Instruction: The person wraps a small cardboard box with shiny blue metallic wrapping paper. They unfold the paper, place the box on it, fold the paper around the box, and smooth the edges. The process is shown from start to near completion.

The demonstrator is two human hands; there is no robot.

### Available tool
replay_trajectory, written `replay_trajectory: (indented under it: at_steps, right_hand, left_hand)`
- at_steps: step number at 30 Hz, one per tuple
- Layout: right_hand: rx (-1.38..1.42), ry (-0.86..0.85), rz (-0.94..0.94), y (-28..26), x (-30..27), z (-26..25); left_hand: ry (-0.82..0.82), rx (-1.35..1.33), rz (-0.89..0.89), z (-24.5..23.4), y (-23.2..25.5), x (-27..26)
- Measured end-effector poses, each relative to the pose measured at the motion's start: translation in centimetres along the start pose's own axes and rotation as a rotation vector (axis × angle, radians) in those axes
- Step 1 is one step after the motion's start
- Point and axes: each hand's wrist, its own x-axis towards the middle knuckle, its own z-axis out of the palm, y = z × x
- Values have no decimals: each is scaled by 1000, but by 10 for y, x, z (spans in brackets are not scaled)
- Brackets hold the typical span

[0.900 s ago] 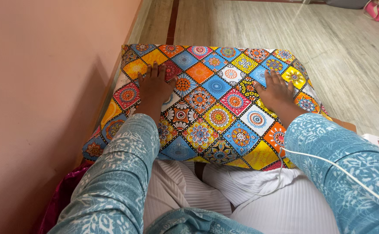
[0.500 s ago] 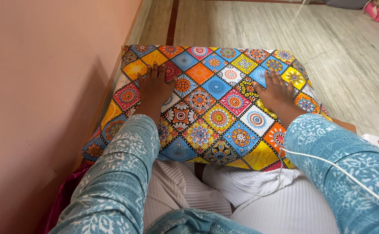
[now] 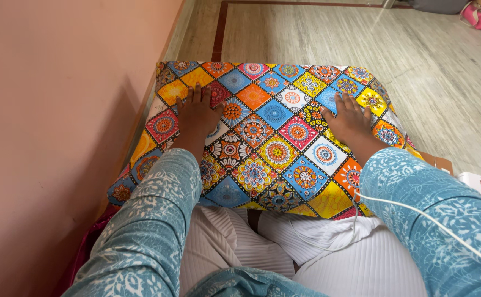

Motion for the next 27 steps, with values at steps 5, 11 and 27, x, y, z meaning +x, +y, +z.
replay_trajectory:
  at_steps: [5,11,27]
  right_hand:
    - [9,-3,13,0,0,1]
    - [23,22,-7,0,0,2]
    - [213,291,-142,11,-5,8]
  left_hand:
    - [-9,-12,4,1,-1,0]
    - [2,-17,6,3,-3,1]
    - [194,-126,114,10,-8,-6]
